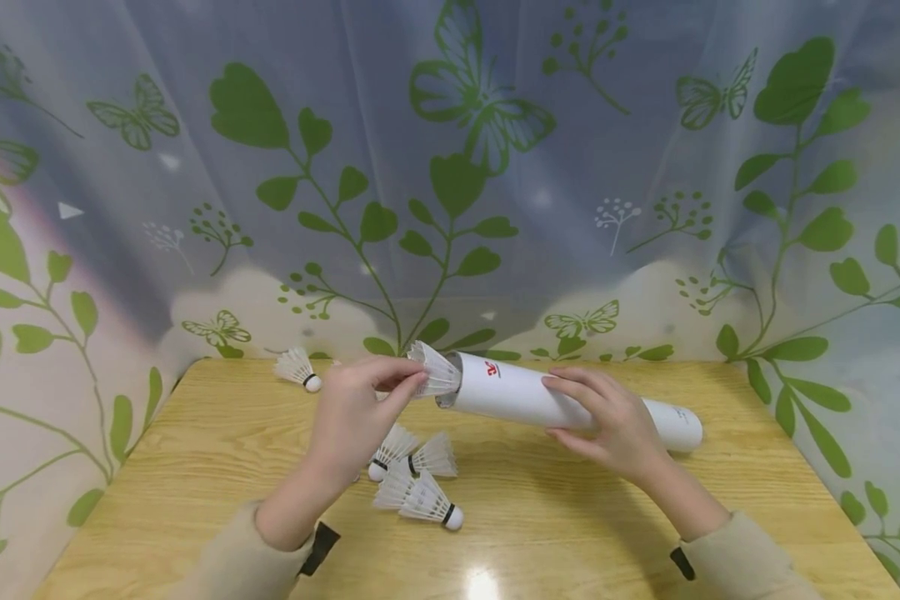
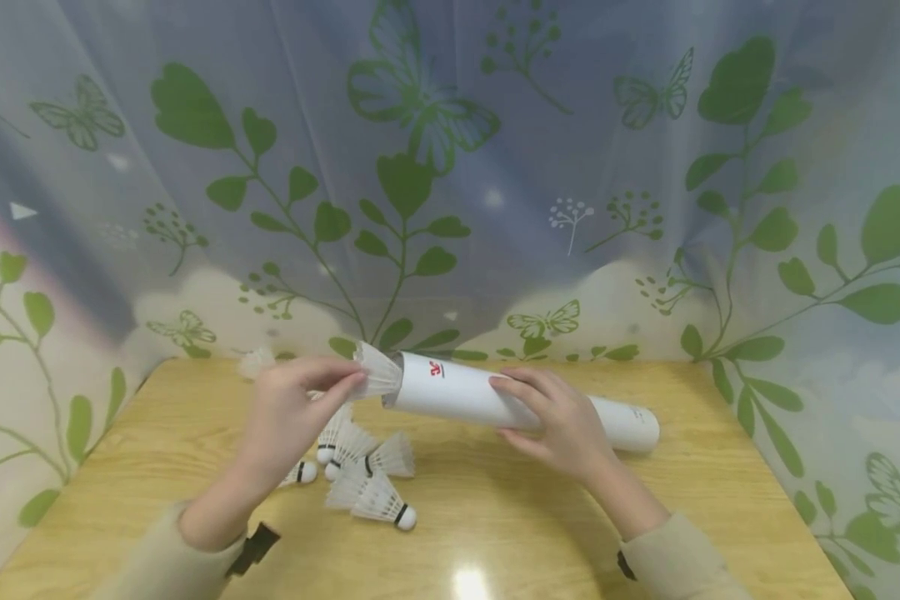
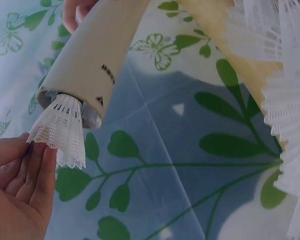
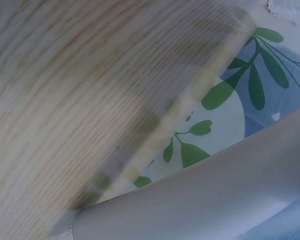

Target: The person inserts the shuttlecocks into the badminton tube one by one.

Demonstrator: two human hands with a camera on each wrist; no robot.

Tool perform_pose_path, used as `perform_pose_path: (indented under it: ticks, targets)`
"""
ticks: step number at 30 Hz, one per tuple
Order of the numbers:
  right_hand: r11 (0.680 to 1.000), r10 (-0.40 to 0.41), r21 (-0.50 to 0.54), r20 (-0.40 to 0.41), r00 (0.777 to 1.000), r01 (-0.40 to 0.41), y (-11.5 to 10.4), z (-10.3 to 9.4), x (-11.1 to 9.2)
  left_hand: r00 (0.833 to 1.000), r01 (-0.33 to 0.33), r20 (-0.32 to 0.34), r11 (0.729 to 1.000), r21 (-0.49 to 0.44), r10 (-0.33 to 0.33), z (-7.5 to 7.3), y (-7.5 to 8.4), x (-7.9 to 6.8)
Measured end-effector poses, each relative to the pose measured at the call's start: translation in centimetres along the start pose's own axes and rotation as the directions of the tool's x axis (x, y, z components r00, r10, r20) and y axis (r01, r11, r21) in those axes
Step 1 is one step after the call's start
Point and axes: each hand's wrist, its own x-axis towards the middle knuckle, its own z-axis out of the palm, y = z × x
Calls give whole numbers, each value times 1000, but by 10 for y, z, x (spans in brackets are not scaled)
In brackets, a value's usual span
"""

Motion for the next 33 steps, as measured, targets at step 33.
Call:
perform_pose_path:
  ticks: [33]
  targets:
    - [1000,-1,-8,-19,1000,1,-3,4,2,933,317,255,917,-241,-255,27,3,7]
